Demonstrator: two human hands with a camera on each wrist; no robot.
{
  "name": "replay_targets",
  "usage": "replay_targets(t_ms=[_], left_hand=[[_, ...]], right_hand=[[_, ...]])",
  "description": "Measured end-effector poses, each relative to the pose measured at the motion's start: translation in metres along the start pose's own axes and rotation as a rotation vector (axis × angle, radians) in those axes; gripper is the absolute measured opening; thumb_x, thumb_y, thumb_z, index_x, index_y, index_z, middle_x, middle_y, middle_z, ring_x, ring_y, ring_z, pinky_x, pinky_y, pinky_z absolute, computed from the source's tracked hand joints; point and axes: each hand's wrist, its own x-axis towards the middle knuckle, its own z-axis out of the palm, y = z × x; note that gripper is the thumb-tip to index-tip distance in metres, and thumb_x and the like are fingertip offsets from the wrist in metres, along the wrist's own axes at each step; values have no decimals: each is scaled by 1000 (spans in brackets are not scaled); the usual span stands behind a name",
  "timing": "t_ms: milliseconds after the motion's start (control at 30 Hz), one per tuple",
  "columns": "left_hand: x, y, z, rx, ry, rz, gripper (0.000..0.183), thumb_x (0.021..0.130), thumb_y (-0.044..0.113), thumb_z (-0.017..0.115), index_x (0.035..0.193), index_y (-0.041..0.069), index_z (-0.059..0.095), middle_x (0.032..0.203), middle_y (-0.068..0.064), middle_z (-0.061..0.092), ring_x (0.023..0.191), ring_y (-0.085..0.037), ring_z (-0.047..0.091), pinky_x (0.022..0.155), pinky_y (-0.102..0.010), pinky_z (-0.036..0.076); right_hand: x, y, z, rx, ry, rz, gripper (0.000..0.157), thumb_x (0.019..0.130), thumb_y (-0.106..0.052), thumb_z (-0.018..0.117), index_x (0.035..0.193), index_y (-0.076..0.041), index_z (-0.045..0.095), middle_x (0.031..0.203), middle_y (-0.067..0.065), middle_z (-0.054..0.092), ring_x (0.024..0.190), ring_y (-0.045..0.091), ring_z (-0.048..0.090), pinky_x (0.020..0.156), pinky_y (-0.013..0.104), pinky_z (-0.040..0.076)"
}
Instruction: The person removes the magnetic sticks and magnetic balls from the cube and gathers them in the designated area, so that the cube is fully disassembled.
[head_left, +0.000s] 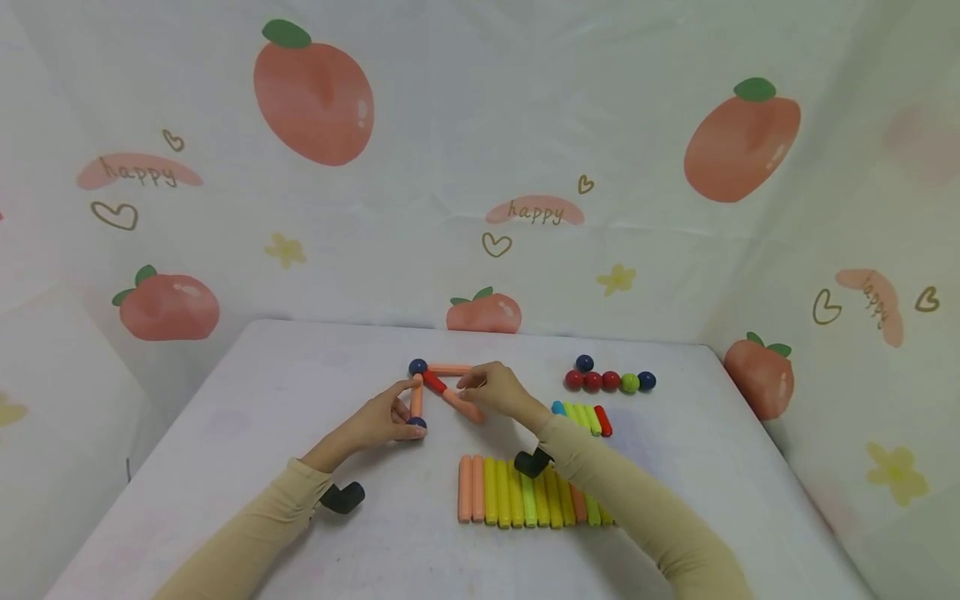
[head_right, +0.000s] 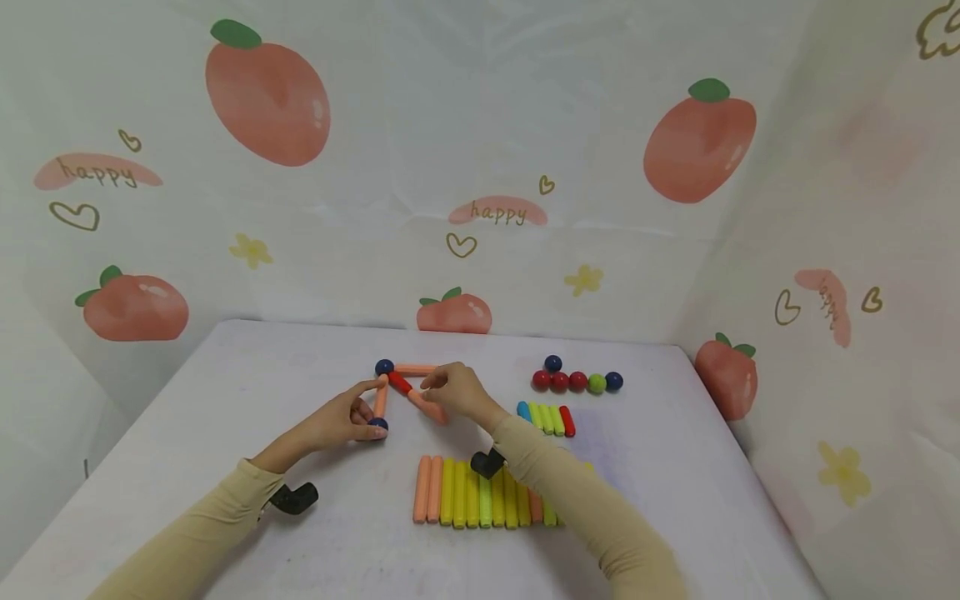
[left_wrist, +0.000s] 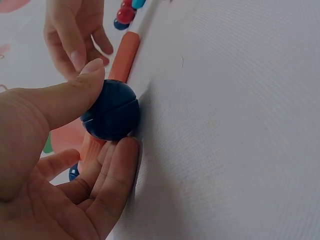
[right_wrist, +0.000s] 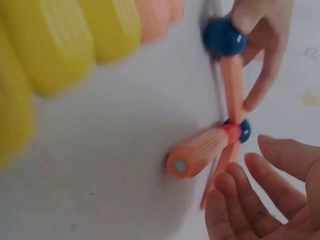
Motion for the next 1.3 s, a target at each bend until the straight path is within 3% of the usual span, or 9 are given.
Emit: replay_targets(t_ms=[133,367,567,867,1300], left_hand=[[-1,1,0,-10,-6,8,91,80,26,84,153,16,32,97,-10,59,79,-15,57,69,-26,51],[2,-2,-1,-6,-8,20,91,80,27,83,153,16,32,96,-9,60,79,-15,57,68,-26,51],[1,-2,-2,-11,-8,17,90,80,26,84,153,16,32,95,-9,60,78,-15,57,68,-25,50],[0,-2,-1,-17,-10,0,90,80,28,83,153,19,32,97,-9,59,79,-16,57,68,-25,50],[-1,0,-1,1,-9,10,90,80,28,83,153,17,32,97,-9,59,79,-15,57,68,-25,50]], right_hand=[[17,6,6,9,-32,15,21,93,-21,69,109,-9,74,113,7,73,93,16,62,84,31,55],[31,7,16,-12,-41,29,25,90,-23,73,110,-7,75,110,9,75,85,13,62,84,30,56],[32,2,17,-46,-29,39,21,89,-20,74,105,-6,77,103,9,76,83,14,61,77,26,54],[34,-4,19,-59,2,95,16,84,-18,76,92,-4,78,82,6,75,62,10,55,55,18,44],[22,-4,13,71,-30,85,20,87,-20,74,97,-4,76,92,9,75,66,12,57,61,21,49]])
